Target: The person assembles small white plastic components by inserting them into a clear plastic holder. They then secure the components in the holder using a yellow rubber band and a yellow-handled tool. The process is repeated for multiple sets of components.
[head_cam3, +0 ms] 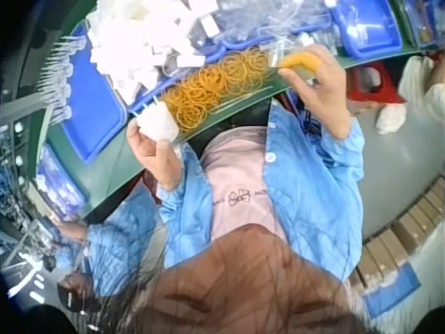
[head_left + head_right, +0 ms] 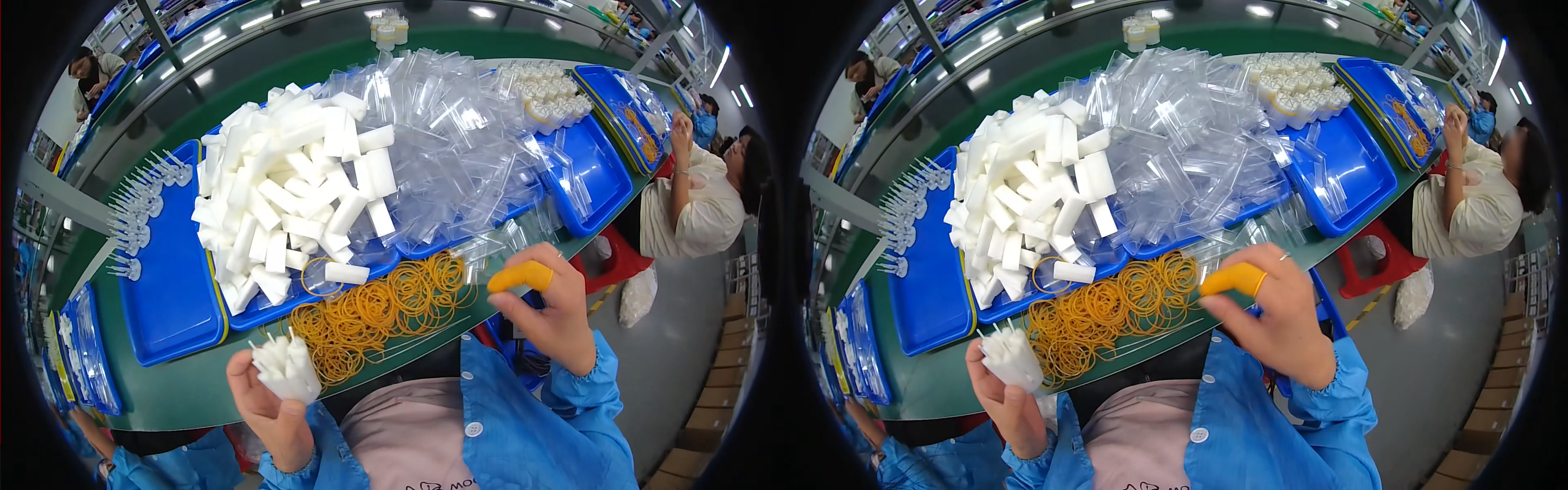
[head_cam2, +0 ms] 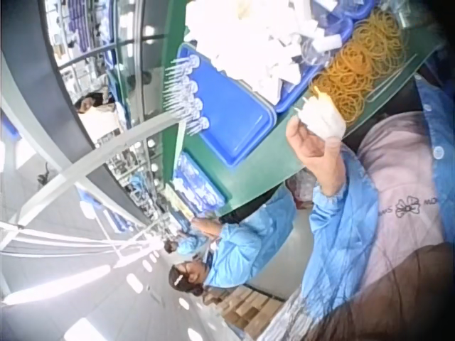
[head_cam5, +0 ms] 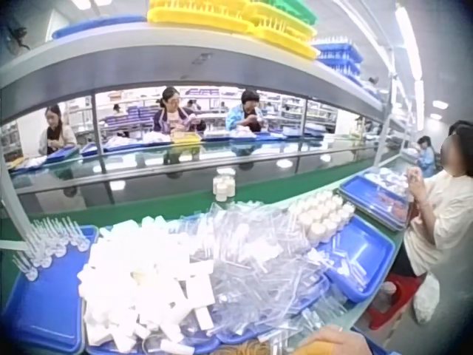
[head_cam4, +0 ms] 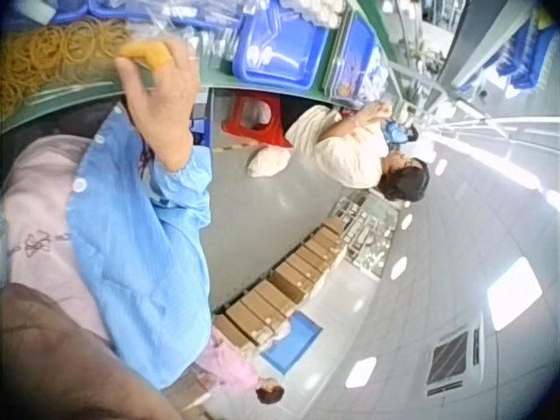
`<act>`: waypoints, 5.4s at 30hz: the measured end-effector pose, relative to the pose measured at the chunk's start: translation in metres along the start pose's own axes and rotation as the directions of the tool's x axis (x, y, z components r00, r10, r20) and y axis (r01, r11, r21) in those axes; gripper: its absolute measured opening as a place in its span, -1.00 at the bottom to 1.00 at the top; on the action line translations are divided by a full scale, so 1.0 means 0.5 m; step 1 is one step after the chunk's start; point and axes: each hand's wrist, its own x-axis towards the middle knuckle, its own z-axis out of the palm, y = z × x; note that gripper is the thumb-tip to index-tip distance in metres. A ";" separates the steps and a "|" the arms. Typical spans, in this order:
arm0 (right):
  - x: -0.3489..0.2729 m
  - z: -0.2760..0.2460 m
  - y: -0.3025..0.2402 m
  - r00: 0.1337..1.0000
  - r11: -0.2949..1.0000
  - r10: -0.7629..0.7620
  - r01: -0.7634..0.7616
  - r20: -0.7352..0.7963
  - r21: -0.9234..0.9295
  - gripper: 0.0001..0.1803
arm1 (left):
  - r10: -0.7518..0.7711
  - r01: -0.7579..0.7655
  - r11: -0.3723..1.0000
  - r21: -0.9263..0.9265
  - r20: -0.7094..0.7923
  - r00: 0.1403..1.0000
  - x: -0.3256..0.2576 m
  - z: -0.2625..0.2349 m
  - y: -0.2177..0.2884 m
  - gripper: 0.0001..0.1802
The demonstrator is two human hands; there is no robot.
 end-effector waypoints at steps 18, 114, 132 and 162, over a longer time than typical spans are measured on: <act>-0.038 0.077 -0.059 0.961 0.436 0.273 -0.170 0.051 0.884 -0.64 | 0.058 -0.110 0.987 0.117 0.377 0.924 -0.025 0.025 -0.023 -0.62; -0.047 0.072 -0.036 0.897 0.431 0.427 -0.095 -0.110 0.897 -0.63 | -0.019 -0.007 0.998 0.057 0.433 0.901 -0.033 0.052 -0.025 -0.36; -0.033 0.097 -0.051 0.905 0.340 0.412 -0.263 0.109 0.903 -0.62 | 0.100 -0.295 0.916 0.273 0.556 0.825 -0.036 0.070 -0.007 -0.49; -0.043 0.102 -0.053 0.992 0.797 0.061 0.019 -0.111 0.604 -0.75 | -0.116 0.233 0.947 -0.222 0.441 0.890 -0.021 0.055 -0.040 -0.46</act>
